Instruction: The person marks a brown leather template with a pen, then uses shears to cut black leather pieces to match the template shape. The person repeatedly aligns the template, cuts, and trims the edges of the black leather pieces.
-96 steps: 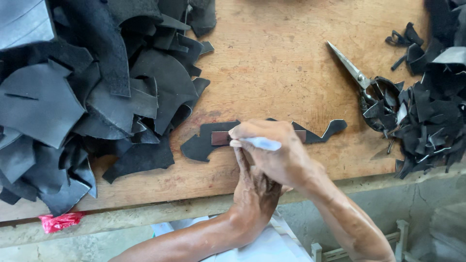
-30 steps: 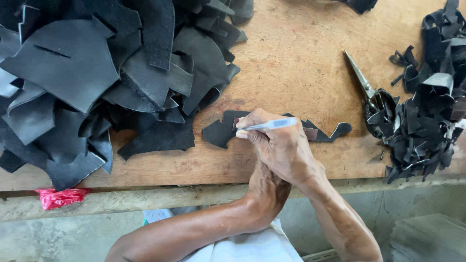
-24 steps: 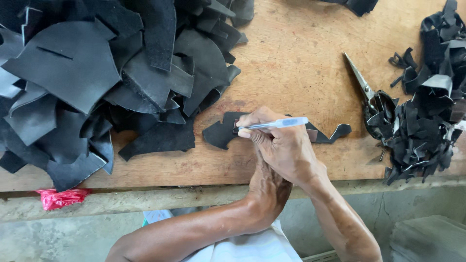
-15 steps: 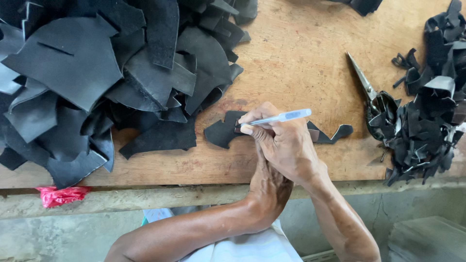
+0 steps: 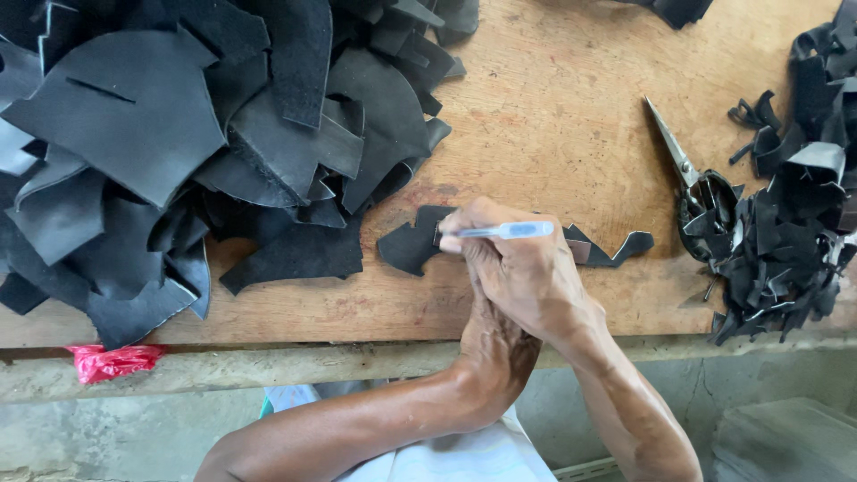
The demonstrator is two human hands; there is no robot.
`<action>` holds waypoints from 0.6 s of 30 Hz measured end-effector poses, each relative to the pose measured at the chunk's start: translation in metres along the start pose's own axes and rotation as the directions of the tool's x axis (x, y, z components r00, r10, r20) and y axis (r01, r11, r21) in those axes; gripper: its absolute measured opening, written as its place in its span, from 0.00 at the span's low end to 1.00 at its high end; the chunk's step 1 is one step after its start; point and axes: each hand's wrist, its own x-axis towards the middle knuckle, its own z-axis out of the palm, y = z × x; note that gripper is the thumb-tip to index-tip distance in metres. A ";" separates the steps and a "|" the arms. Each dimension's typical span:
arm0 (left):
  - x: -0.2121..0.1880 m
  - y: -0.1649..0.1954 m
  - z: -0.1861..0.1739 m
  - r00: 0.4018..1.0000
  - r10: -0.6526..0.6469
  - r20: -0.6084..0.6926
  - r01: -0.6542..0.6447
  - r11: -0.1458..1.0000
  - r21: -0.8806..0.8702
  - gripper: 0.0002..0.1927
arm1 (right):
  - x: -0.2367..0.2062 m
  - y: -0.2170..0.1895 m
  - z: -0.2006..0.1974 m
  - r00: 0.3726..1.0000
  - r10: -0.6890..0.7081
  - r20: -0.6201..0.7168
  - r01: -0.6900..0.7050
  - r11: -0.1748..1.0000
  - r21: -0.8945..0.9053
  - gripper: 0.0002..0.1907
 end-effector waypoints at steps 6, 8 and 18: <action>-0.004 -0.003 -0.002 0.998 0.029 0.055 -0.031 0.998 0.047 0.33 | 0.001 -0.002 -0.001 0.987 -0.158 0.007 0.158 0.986 -0.051 0.07; -0.004 -0.003 -0.002 1.000 0.003 -0.021 -0.002 0.998 0.063 0.34 | 0.001 -0.002 0.001 0.999 -0.045 -0.023 0.045 0.999 -0.027 0.06; -0.006 -0.006 -0.014 0.996 -0.039 -0.079 0.046 0.995 0.094 0.35 | 0.008 0.008 0.000 0.999 0.039 -0.032 -0.036 0.996 0.083 0.07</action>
